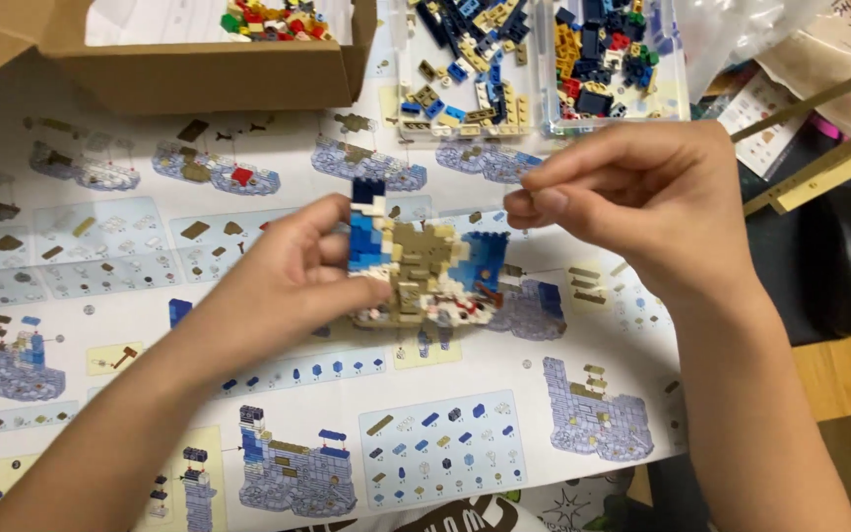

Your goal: Assembling a complex building block model by following printed instructions and attaching small pieces to a base structure.

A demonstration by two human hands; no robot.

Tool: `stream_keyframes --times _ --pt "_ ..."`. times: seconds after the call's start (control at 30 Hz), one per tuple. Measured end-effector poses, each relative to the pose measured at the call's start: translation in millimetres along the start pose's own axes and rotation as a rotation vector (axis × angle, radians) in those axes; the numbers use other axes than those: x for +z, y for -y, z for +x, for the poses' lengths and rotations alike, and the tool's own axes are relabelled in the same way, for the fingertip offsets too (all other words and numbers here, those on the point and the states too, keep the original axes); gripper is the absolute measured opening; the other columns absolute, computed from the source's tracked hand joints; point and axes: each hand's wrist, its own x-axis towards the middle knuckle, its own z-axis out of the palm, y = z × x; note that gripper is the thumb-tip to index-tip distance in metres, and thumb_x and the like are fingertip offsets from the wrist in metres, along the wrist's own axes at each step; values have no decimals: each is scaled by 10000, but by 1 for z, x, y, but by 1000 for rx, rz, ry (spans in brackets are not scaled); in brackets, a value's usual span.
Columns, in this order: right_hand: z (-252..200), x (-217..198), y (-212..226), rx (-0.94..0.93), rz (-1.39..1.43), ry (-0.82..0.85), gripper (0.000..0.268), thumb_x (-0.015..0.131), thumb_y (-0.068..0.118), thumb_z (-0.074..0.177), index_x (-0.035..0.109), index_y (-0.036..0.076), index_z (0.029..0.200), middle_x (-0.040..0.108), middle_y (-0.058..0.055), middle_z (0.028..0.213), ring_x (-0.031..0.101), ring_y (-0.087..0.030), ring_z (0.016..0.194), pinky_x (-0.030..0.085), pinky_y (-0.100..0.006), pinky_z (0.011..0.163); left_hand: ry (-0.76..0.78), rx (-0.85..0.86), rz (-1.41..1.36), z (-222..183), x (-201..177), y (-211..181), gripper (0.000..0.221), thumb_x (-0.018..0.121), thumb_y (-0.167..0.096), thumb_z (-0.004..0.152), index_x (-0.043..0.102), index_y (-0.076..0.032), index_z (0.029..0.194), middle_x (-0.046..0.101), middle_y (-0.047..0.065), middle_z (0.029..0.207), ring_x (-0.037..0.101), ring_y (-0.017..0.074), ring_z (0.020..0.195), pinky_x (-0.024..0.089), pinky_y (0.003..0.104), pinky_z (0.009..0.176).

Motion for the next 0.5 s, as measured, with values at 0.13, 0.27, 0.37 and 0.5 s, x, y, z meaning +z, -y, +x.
stream_keyframes --times 0.13,0.27,0.37,0.5 --pt "-4 14 6 18 -6 0 98 691 -38 848 624 -53 918 710 -175 851 753 -212 810 656 -250 738 89 -8 -19 0 18 6 740 661 -126 808 345 -82 1476 765 125 1077 776 200 928 662 240 720" --pt "-5 30 10 103 -132 49 63 696 -9 810 641 -28 835 731 -144 768 783 -208 825 650 -253 718 201 0 -144 0 29 14 527 601 -140 846 404 -73 1329 739 146 1103 734 209 930 570 281 719" --pt "-3 32 6 114 -235 93 61 711 19 795 696 -1 851 746 -106 810 760 -175 824 628 -248 746 221 39 -138 2 28 19 547 560 -161 877 349 -79 1375 706 128 1119 693 187 957 508 285 758" --pt "3 34 8 -41 -429 222 39 735 130 806 745 113 840 752 -17 871 686 -131 865 486 -303 851 262 95 -150 4 26 23 462 514 -155 921 370 -72 1352 671 95 1064 623 146 930 440 282 748"
